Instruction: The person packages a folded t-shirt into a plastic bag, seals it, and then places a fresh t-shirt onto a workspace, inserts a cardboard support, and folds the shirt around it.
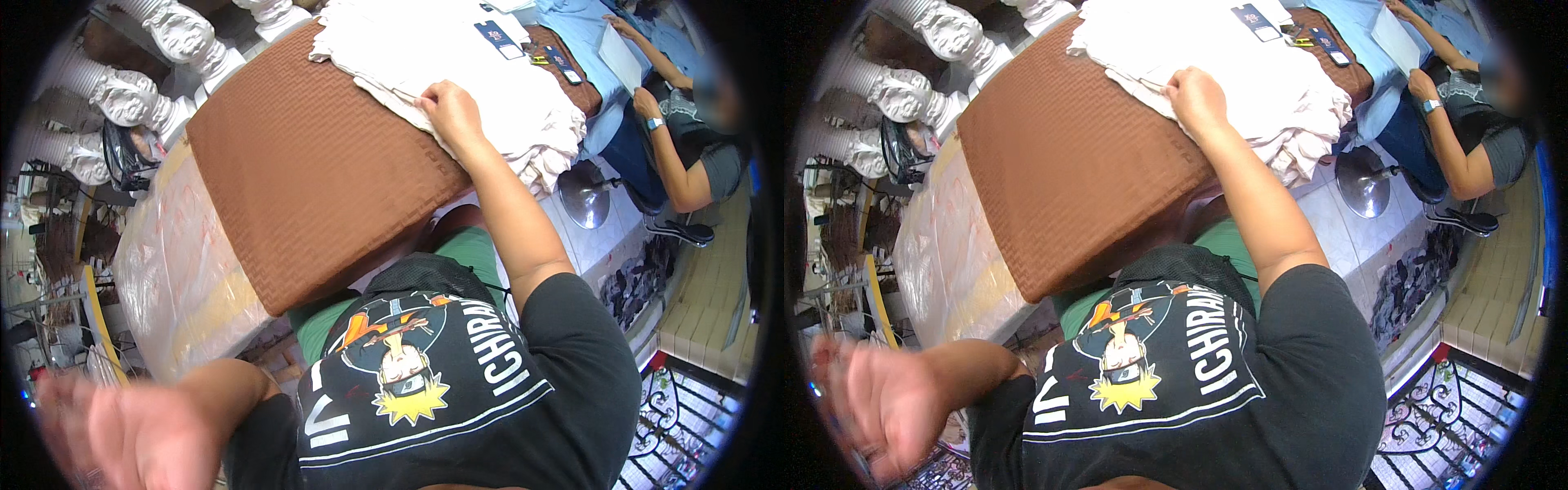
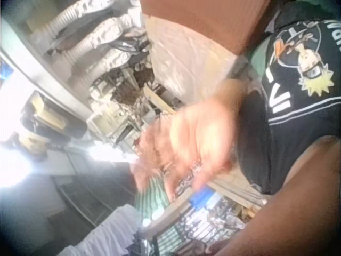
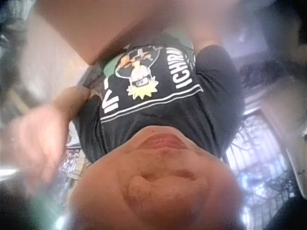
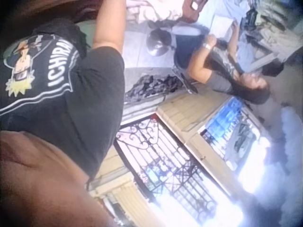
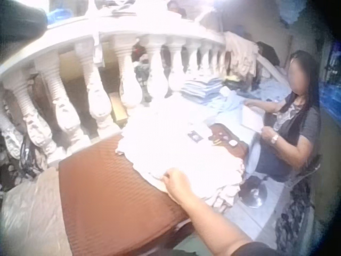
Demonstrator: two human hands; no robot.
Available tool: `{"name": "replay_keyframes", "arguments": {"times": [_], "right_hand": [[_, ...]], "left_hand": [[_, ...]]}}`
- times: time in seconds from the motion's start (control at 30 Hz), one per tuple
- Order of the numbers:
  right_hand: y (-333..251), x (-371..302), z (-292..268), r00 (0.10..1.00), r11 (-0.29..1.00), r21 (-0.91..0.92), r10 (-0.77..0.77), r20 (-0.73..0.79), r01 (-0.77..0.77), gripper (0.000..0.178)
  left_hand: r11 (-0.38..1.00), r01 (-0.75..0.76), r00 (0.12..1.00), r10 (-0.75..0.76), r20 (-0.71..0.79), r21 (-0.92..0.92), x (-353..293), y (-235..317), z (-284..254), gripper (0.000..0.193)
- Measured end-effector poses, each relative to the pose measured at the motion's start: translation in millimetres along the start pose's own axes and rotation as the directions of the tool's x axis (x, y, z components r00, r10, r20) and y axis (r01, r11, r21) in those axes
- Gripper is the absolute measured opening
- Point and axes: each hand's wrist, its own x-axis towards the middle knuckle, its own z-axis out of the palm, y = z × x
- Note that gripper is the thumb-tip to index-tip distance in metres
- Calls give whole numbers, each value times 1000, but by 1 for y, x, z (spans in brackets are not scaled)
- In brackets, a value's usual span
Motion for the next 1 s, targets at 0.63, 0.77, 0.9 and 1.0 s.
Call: {"name": "replay_keyframes", "arguments": {"times": [0.63, 0.77, 0.9, 1.0], "right_hand": [[-104, -113, 6, 685, 742, 483, -647, 334, 465, 14], [-88, -110, -8, 616, 717, 519, -684, 391, 466, 16], [-62, -54, -40, 849, 820, 332, -520, 93, 466, 13], [-32, -10, -38, 889, 895, 71, -423, -175, 440, 23]], "left_hand": [[323, 798, 352, -935, 41, 508, -218, -96, -64, 25], [376, 740, 416, -907, 60, 557, -200, -131, -48, 21], [633, 544, 546, -765, 340, 551, -170, -198, 10, 20], [790, 253, 522, -597, 610, 558, -160, -242, 76, 23]]}}
